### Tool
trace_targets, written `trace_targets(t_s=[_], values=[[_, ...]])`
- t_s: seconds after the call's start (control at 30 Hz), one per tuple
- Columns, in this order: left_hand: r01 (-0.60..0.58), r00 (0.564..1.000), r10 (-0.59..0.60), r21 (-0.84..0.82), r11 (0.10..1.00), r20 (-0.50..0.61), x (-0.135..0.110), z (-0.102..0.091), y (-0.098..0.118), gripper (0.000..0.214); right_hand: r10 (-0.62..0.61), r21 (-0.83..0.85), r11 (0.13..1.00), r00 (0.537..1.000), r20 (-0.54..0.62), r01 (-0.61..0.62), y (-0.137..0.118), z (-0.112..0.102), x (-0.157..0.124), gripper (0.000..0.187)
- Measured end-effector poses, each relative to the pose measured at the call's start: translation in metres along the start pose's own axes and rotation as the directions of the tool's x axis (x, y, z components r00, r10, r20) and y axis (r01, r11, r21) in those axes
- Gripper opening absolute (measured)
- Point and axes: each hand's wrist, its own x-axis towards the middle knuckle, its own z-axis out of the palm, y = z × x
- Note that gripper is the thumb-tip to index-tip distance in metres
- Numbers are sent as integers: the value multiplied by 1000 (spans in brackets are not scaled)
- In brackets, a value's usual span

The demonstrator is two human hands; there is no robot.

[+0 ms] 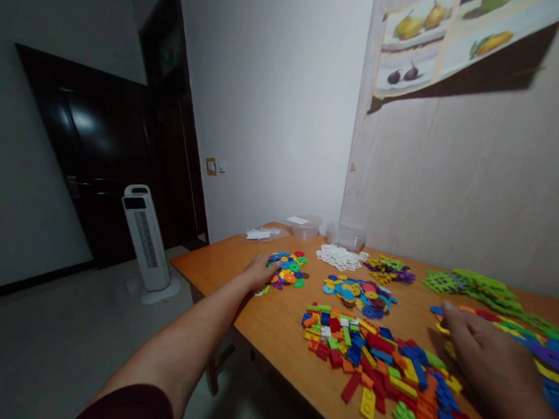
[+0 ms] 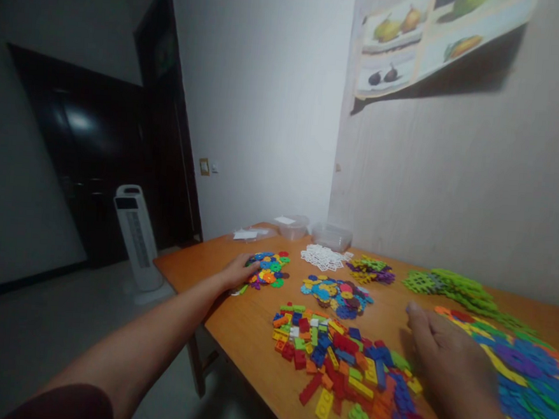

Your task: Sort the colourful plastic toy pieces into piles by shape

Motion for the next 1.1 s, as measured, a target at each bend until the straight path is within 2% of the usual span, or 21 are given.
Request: trace_targets(t_s=[0.1, 0.23, 0.33, 0.53, 0.63, 0.73, 0.83, 0.93, 1.03, 1.1], values=[[-37, 999, 37, 73, 997, -3, -3, -7, 5, 49, 58, 26, 998, 998, 14, -58, -3, -1, 0, 55], [-261, 965, 244, 245, 934, 96, -11, -12, 23, 43, 84, 23, 996, 995, 47, -85, -13, -8, -2, 59], [-379, 924, 336, 323, 867, 180, -16, -10, 36, 34, 111, 26, 993, 992, 60, -113, -19, -11, -3, 60], [-408, 913, 370, 367, 836, 172, -14, -2, 42, 26, 116, 35, 992, 993, 30, -117, -25, -15, -3, 59], [-419, 908, 384, 366, 831, 167, -11, -1, 42, 31, 94, 34, 995, 996, 3, -94, -26, -14, -2, 62], [-388, 921, 370, 351, 852, 119, -9, -1, 48, 36, 53, 49, 997, 998, -26, -52, -26, -11, -3, 61], [-353, 935, 351, 261, 898, 56, -8, 3, 67, 38, 28, 85, 996, 999, -26, -25, -29, -8, -5, 60], [-385, 922, 383, 40, 922, 56, -9, 14, 100, 32, -54, 147, 987, 998, -34, 58, -38, -8, -7, 57], [-436, 885, 462, -255, 863, 53, -15, 31, 144, 26, -141, 252, 957, 989, -37, 146, -49, -12, -10, 52], [-469, 839, 537, -381, 797, 91, -23, 43, 176, 24, -184, 343, 921, 982, -32, 183, -56, -14, -12, 49]])
